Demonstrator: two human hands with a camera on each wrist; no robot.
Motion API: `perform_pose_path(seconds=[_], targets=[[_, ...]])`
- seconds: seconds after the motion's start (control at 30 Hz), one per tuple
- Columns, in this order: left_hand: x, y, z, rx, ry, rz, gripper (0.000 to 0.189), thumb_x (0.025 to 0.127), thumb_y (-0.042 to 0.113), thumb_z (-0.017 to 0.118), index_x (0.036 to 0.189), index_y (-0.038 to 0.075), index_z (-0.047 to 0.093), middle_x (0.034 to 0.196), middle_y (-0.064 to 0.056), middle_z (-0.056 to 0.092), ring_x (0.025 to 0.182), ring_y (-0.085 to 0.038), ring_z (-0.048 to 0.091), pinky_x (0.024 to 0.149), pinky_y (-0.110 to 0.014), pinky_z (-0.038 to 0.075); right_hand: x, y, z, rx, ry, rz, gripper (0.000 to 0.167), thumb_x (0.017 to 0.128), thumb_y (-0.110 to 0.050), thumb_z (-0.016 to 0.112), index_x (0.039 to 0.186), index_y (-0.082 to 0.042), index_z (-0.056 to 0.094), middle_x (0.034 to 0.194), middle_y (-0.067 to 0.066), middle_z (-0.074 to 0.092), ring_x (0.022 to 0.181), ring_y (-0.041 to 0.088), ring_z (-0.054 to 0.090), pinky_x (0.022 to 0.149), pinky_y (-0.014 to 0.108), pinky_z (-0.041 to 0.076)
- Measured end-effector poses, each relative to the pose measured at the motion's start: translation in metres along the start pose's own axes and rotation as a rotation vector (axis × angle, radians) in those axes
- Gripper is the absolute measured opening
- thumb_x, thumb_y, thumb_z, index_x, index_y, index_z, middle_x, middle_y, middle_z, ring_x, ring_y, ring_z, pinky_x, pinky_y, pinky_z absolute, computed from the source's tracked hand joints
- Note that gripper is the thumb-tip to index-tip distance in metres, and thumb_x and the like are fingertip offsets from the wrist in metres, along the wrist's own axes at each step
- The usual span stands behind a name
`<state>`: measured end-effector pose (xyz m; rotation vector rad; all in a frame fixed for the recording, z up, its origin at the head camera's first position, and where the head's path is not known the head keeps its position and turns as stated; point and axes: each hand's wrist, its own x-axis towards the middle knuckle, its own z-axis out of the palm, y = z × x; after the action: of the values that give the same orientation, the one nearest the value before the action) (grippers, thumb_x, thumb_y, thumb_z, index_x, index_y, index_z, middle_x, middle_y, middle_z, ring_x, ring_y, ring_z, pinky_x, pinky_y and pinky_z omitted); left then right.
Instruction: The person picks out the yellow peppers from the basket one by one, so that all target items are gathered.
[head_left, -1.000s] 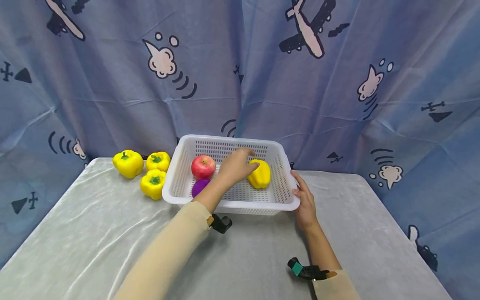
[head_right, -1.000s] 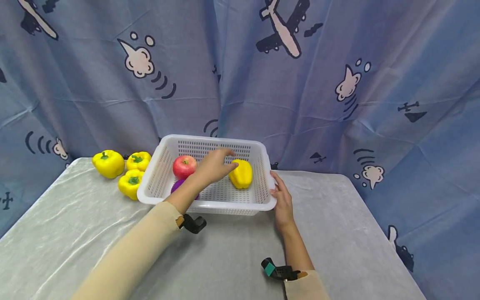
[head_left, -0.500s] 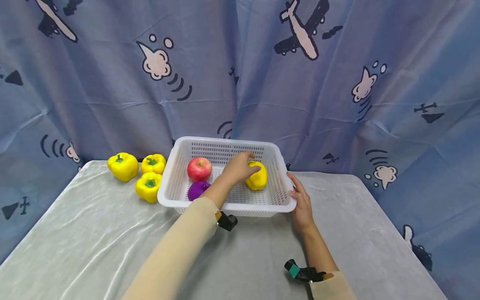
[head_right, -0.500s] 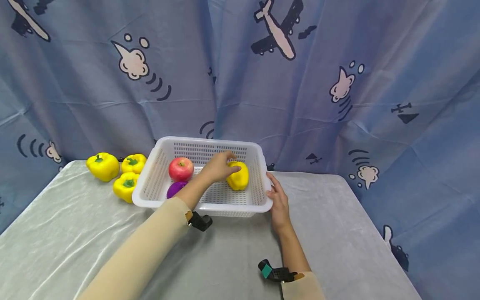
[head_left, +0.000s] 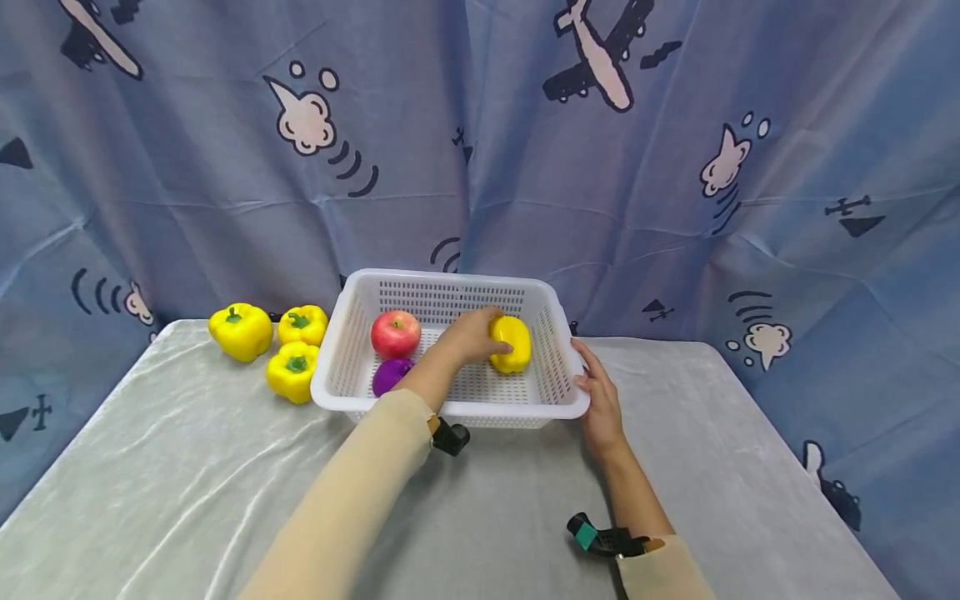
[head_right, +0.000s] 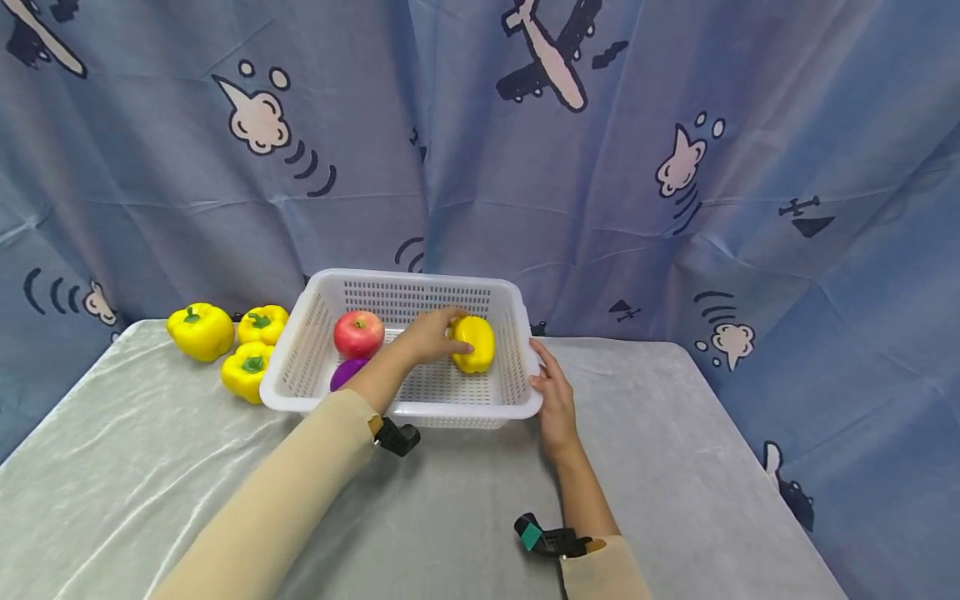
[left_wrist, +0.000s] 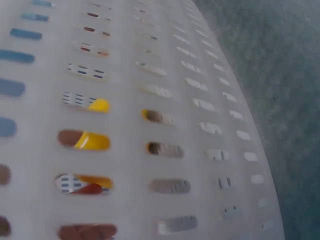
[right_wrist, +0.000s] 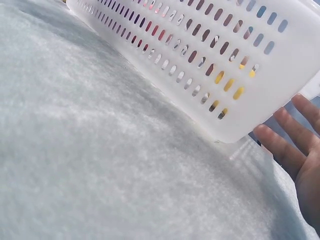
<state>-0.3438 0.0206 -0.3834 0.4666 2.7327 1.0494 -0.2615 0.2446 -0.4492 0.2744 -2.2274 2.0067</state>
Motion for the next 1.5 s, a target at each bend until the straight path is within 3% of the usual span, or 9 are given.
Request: perform_pose_path(seconds=[0.3,0.57,0.83,0.97,1.2,1.5], targets=[[0.0011,0.0018,0.0008,-0.021,-0.032,0.041,0.051,0.090,0.020,0.077,0.134,0.011,0.053,0.133,-0.014,0.063,0.117,-0.029,0.060,0.108,-0.044,0.050,0.0004,-0.0003,-0.0004,0.026,0.010,-0.006,0.061,0.097,-0.010,0.028,0.158,-0.011,0.032,0.155,0.024,0.041,0.105,0.008,0.063,0.077,0.018,0.058],[0.0006,0.0014,0.0013,-0.046,-0.064,0.102,0.071,0.085,0.010,0.081,0.147,0.010,0.047,0.144,-0.016,0.057,0.132,-0.032,0.056,0.116,-0.043,0.045,-0.0004,0.0001,0.0001,0.018,-0.007,-0.012,0.061,0.098,-0.010,0.028,0.158,-0.010,0.030,0.157,0.025,0.038,0.107,0.006,0.063,0.079,0.018,0.058],[-0.0010,0.0036,0.0012,-0.020,-0.118,0.180,0.069,0.083,0.001,0.077,0.146,0.009,0.051,0.148,-0.013,0.052,0.130,-0.027,0.054,0.115,-0.038,0.046,0.0009,-0.0008,-0.0005,0.003,-0.004,-0.018,0.060,0.099,-0.011,0.028,0.159,-0.012,0.031,0.159,0.023,0.038,0.108,0.006,0.064,0.080,0.018,0.059],[-0.0022,0.0040,0.0020,0.010,-0.140,0.197,0.066,0.083,0.006,0.079,0.144,0.010,0.054,0.143,-0.013,0.053,0.125,-0.026,0.054,0.113,-0.037,0.048,0.0015,-0.0013,-0.0003,0.000,-0.005,-0.011,0.060,0.099,-0.011,0.028,0.159,-0.013,0.031,0.160,0.022,0.037,0.110,0.005,0.063,0.081,0.018,0.059],[-0.0037,0.0056,0.0059,-0.015,-0.209,0.190,0.057,0.088,0.031,0.078,0.138,0.011,0.059,0.130,-0.011,0.064,0.111,-0.024,0.059,0.102,-0.034,0.054,0.0006,-0.0027,0.0006,-0.001,0.009,0.011,0.062,0.097,-0.012,0.029,0.159,-0.015,0.031,0.159,0.022,0.038,0.116,0.010,0.061,0.081,0.018,0.058],[-0.0025,0.0046,0.0050,-0.040,-0.247,0.200,0.063,0.085,0.030,0.082,0.138,0.007,0.059,0.119,-0.010,0.068,0.106,-0.022,0.060,0.099,-0.032,0.053,-0.0005,-0.0008,0.0010,0.022,0.003,0.015,0.062,0.097,-0.011,0.029,0.159,-0.013,0.031,0.159,0.022,0.038,0.116,0.009,0.061,0.079,0.018,0.057]])
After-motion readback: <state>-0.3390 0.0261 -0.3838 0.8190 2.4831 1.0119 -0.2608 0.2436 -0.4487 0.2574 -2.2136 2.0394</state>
